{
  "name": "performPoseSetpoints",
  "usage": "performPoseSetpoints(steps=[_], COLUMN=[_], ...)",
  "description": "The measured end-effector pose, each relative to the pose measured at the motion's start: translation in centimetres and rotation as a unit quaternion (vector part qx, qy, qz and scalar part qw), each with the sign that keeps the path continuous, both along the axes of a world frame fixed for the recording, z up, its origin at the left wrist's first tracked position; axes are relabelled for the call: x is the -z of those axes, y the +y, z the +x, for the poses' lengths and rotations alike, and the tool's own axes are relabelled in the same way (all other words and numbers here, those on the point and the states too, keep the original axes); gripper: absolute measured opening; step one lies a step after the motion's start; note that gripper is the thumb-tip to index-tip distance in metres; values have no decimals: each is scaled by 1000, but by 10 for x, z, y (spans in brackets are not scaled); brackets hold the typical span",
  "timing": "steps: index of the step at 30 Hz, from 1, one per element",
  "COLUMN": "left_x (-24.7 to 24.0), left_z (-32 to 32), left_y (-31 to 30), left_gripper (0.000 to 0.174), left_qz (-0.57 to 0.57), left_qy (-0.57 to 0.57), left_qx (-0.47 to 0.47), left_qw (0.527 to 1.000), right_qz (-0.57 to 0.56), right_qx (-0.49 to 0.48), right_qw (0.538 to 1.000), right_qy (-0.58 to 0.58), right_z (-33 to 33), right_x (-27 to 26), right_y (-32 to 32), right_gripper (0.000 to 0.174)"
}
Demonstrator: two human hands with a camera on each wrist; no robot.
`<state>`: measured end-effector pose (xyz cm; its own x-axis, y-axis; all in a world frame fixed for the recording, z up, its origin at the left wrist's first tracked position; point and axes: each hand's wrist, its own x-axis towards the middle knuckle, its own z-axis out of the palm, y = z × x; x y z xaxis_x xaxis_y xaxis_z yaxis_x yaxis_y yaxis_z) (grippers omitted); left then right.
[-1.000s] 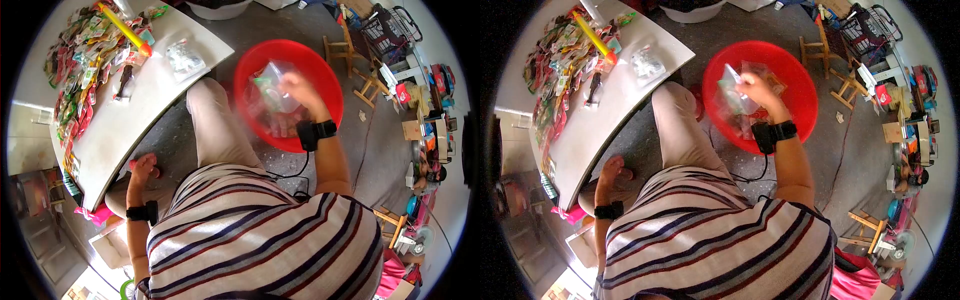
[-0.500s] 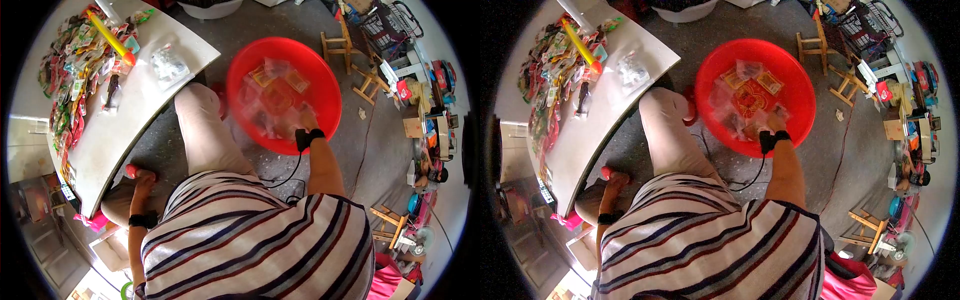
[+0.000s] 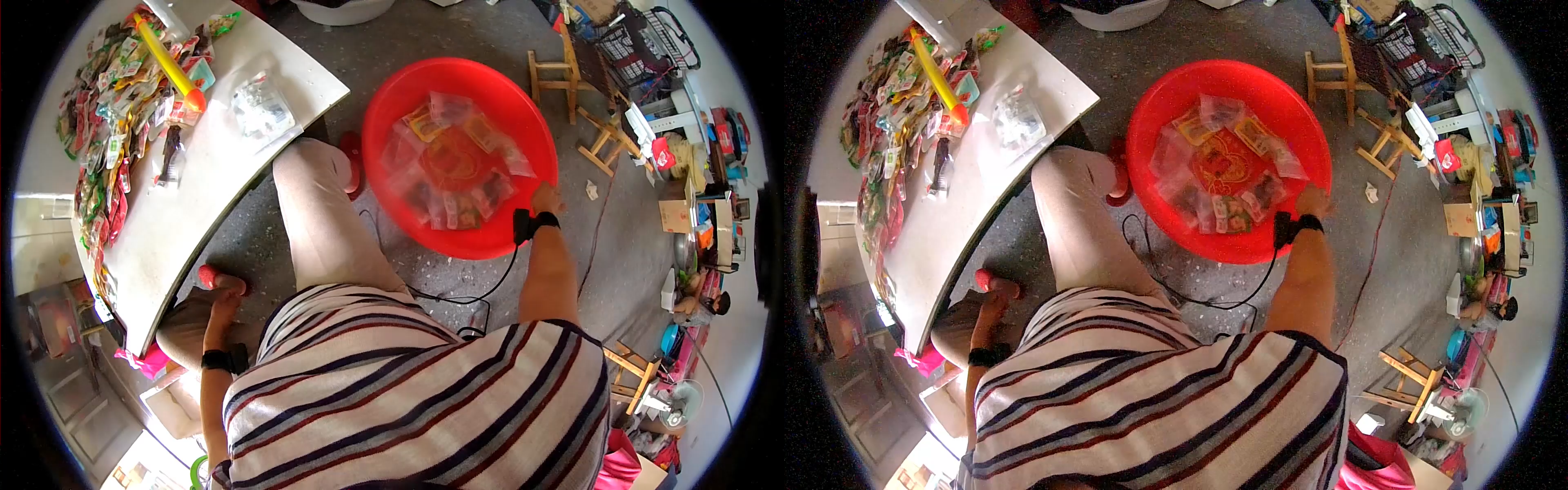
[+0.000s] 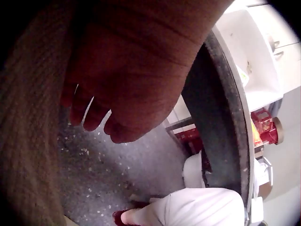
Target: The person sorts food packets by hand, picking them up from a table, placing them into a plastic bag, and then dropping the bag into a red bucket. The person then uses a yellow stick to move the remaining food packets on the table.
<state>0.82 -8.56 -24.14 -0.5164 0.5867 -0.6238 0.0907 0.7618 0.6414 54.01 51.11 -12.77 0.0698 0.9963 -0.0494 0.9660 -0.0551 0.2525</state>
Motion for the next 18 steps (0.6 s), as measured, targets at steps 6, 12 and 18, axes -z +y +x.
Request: performPoseSetpoints(steps=[6, 12, 18], left_x=[-48, -67, -175], left_z=[15, 24, 36], left_y=[21, 32, 25], left_gripper=[22, 15, 19], left_qz=[44, 204, 193], left_qy=[-15, -20, 127], left_qx=[-42, -92, -246], left_qw=[998, 974, 942], right_qz=[-81, -21, 12], right_qx=[-55, -206, -391], right_qw=[991, 958, 752], right_qy=[95, 200, 530], right_z=[-22, -105, -256], right_x=[36, 64, -3], right_y=[-20, -15, -82], right_gripper=[28, 21, 13])
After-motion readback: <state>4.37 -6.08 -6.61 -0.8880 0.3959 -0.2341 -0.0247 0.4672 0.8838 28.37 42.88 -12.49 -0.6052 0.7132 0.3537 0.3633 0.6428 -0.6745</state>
